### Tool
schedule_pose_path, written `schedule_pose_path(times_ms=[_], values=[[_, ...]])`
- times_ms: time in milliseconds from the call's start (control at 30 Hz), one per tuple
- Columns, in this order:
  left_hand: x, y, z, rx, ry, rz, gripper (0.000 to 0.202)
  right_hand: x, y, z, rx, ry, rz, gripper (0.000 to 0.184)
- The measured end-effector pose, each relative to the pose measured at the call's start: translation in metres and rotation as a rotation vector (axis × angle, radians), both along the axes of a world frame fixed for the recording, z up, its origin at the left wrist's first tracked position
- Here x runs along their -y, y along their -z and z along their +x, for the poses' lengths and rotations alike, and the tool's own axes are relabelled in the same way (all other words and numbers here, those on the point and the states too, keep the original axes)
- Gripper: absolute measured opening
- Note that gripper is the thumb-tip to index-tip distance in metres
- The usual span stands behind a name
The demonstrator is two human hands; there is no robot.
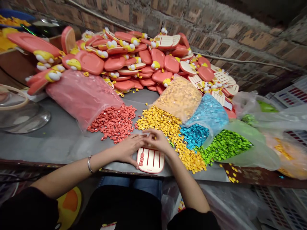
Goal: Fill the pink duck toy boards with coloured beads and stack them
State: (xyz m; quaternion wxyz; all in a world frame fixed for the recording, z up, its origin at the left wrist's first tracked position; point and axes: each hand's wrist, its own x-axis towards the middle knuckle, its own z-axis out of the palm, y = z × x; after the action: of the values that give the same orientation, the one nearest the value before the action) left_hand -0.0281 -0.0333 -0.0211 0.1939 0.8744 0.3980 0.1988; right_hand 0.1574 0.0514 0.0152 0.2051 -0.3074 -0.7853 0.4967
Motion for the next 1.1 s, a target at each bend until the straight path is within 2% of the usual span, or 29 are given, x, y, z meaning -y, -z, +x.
schedule_pose_path(times_ms=[100, 200, 267, 333, 433, 533, 633, 733, 833, 933, 1100], values=[[0.000, 0.001, 0.000, -0.011, 0.010, 0.029, 0.106, -0.049, -0.003, -0.036, 0.061, 0.191, 0.302, 0.021], [0.000, 0.005, -0.001, -0.010, 0.012, 0.037, 0.106, -0.086, 0.008, -0.080, 0.342, 0.125, 0.604, 0.010], [0.000, 0.006, -0.001, -0.016, 0.018, 0.034, 0.106, -0.098, 0.017, -0.100, 0.479, 0.046, 0.670, 0.008], [0.000, 0.006, -0.001, -0.023, 0.019, 0.030, 0.106, -0.098, 0.020, -0.105, 0.443, -0.003, 0.649, 0.013], [0.000, 0.004, -0.001, -0.027, 0.016, 0.024, 0.105, -0.080, 0.012, -0.083, 0.170, -0.004, 0.557, 0.014], [0.000, 0.001, -0.001, -0.022, 0.014, 0.012, 0.107, -0.047, -0.003, -0.034, -0.049, 0.075, 0.436, 0.010], [0.000, 0.001, -0.001, -0.020, 0.012, 0.018, 0.105, -0.012, -0.009, 0.018, -0.087, 0.250, 0.371, 0.010], [0.001, 0.002, -0.001, -0.044, 0.028, 0.035, 0.104, 0.012, -0.001, 0.053, 0.005, 0.333, 0.407, 0.009], [0.001, 0.002, -0.001, -0.067, 0.020, 0.040, 0.104, 0.025, 0.015, 0.066, 0.157, 0.275, 0.532, 0.012], [0.001, 0.001, 0.000, -0.060, 0.003, 0.035, 0.104, 0.031, 0.025, 0.065, 0.307, 0.270, 0.679, 0.018], [0.001, 0.000, 0.001, -0.032, -0.007, 0.024, 0.106, 0.034, 0.023, 0.064, 0.430, 0.196, 0.744, 0.020]])
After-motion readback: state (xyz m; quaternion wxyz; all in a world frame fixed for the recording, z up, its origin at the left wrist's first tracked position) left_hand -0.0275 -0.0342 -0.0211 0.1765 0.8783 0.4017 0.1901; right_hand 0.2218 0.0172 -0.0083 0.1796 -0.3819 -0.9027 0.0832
